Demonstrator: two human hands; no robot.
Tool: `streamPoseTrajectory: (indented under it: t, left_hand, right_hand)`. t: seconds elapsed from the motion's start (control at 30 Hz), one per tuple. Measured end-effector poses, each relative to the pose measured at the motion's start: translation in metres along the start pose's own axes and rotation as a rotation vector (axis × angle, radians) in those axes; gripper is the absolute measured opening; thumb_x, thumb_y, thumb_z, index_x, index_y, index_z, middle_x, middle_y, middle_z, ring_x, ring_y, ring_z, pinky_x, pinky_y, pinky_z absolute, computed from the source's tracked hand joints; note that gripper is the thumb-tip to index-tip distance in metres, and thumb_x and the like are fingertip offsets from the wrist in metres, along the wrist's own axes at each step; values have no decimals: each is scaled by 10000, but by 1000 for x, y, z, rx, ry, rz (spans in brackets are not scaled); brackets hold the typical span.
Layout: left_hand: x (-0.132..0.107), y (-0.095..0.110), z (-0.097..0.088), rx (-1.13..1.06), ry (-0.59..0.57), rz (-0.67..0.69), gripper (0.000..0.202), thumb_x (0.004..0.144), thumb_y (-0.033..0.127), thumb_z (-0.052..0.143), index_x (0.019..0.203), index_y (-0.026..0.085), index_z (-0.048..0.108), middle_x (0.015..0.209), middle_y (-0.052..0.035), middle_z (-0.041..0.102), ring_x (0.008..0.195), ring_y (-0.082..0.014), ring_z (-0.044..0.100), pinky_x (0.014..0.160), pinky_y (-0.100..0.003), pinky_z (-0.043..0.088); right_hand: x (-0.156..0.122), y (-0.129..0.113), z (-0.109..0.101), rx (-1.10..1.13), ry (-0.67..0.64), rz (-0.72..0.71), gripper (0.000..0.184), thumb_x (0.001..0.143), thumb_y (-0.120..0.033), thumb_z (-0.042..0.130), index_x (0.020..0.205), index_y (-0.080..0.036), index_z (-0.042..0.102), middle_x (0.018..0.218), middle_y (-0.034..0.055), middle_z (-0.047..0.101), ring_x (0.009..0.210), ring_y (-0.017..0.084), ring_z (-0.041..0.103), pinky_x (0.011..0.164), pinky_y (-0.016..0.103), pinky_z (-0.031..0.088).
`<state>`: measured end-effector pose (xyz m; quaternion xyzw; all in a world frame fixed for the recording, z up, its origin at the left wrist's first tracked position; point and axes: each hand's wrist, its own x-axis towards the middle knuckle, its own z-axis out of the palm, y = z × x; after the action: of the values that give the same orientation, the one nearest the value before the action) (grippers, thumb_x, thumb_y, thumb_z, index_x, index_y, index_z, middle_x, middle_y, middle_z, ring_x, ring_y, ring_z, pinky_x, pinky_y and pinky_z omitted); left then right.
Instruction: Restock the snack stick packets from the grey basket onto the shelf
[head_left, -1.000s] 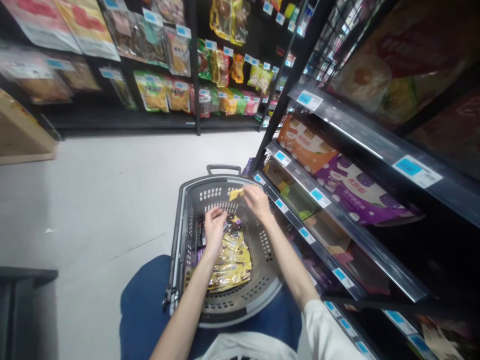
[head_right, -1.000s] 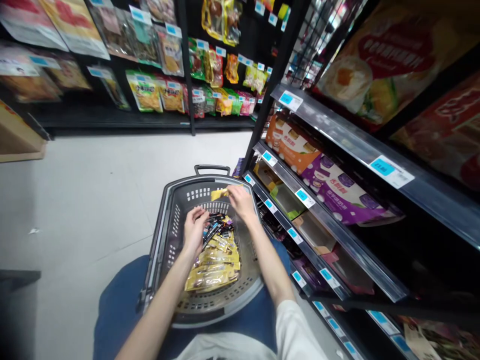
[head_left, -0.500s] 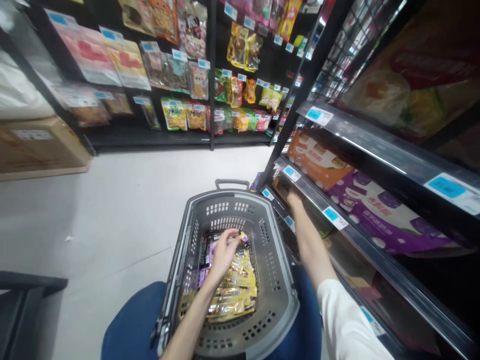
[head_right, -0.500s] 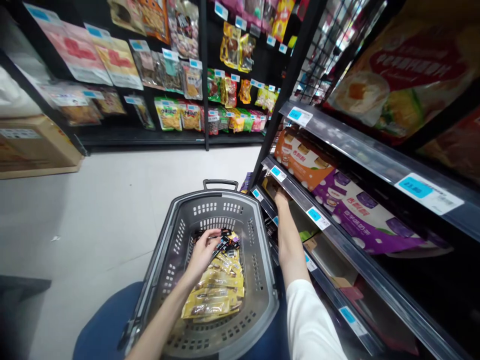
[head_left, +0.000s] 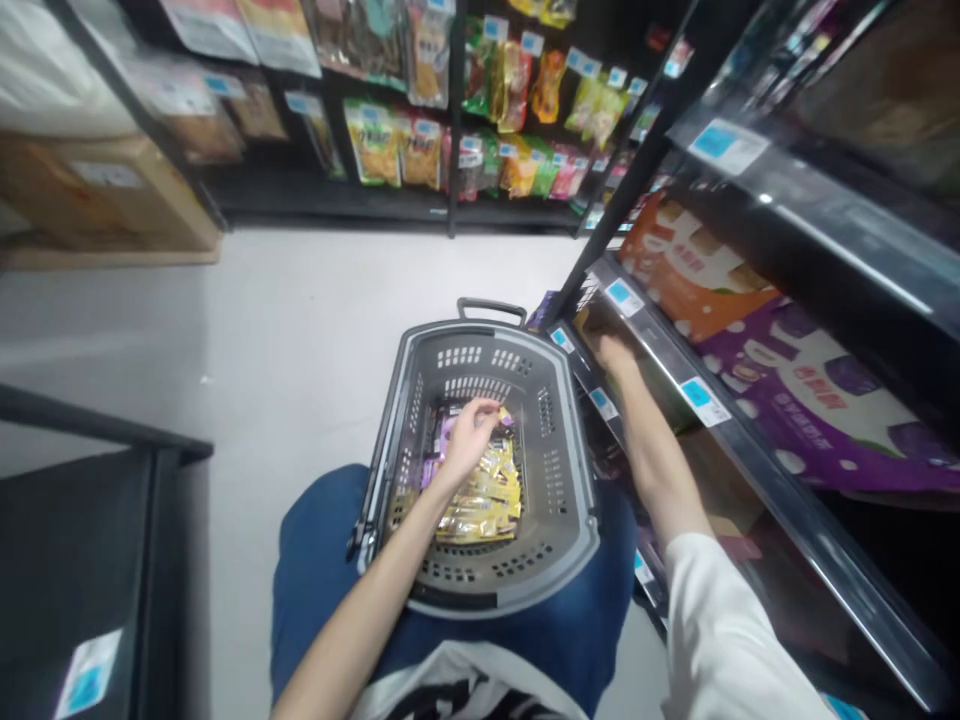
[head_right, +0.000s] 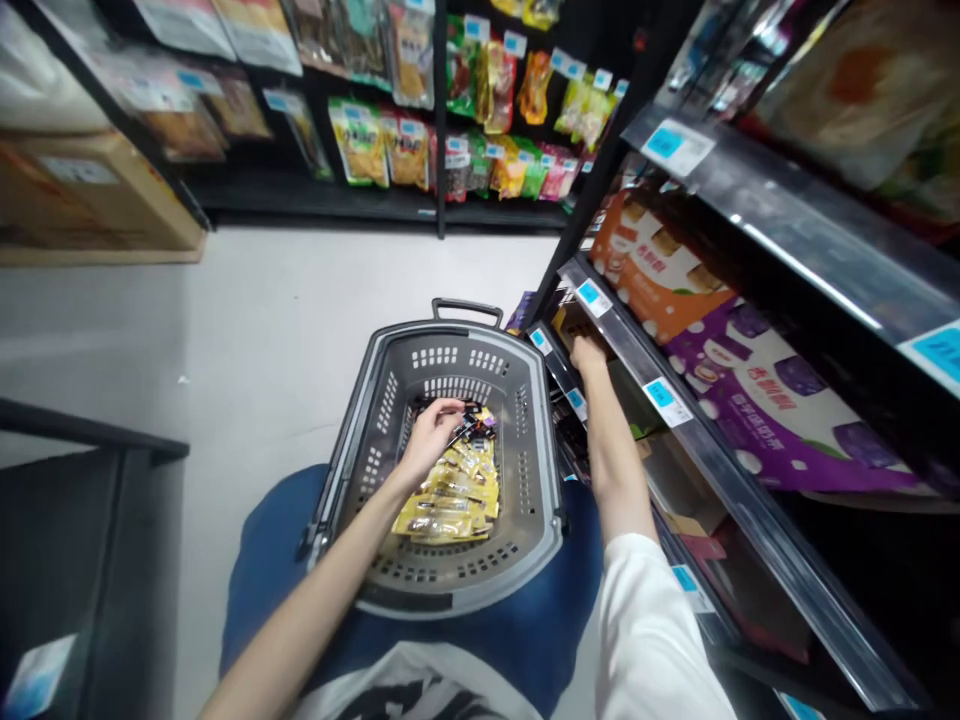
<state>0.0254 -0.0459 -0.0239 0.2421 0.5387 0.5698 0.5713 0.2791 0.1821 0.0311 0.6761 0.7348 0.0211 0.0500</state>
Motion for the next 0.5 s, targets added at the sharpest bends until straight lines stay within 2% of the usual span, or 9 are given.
streamPoseTrajectory:
  t: [0.1, 0.17, 0.23, 0.27, 0.33, 0.43, 0.5]
  left_hand:
    - [4, 4, -2, -219, 93, -51, 112, 804, 164, 650, 908, 177, 687, 943, -28, 698, 749, -106, 589, 663, -205, 403]
    - [8, 9, -7, -401, 137, -106, 103, 818, 176, 618, 917, 173, 645, 906, -24, 671, 701, -92, 566, 632, -197, 390]
    - [11, 15, -15, -582, 158, -179, 77, 824, 179, 574, 893, 159, 601, 826, -24, 624, 645, -86, 526, 613, -201, 382]
    - [12, 17, -19, -662, 169, -211, 61, 826, 177, 552, 875, 155, 581, 782, -19, 592, 617, -83, 499, 600, -203, 371]
    - [15, 22, -25, -792, 203, -239, 40, 828, 168, 521, 850, 156, 553, 722, -3, 531, 583, -79, 449, 578, -203, 342]
    - [16, 27, -30, -914, 239, -218, 37, 840, 166, 514, 856, 165, 547, 696, 13, 487, 572, -77, 411, 569, -206, 322]
    - [16, 28, -31, -953, 243, -205, 33, 850, 174, 520, 859, 167, 551, 689, 19, 470, 571, -77, 398, 570, -209, 311]
  right_hand:
    - [-12, -18, -10, -53, 72, -72, 243, 1001, -141, 523, 1133, -52, 707, 1222, 266, 690, 1262, 367, 587, 1007, 471, 451]
    - [-29, -39, -12, -48, 154, -139, 307, 1035, -190, 435, 1151, -77, 695, 1228, 252, 692, 1248, 363, 585, 988, 446, 425]
    - [-54, -69, -6, 25, 167, -254, 374, 1073, -259, 352, 1186, -99, 671, 1167, 210, 712, 1106, 309, 643, 921, 388, 431]
    - [-67, -87, 1, 73, 129, -330, 399, 1086, -286, 324, 1185, -106, 666, 1115, 186, 724, 1016, 275, 663, 884, 359, 434]
    - [-92, -125, 22, 129, -41, -490, 423, 1105, -320, 305, 1143, -121, 677, 1039, 144, 735, 933, 230, 674, 860, 321, 444]
    - [-120, -178, 62, 118, -277, -617, 304, 1083, -329, 466, 1093, -147, 709, 1112, 119, 738, 1023, 210, 682, 906, 301, 486]
    - [-133, -204, 86, 88, -423, -661, 276, 1041, -356, 600, 1189, -143, 694, 1247, 124, 698, 1120, 227, 668, 981, 371, 525]
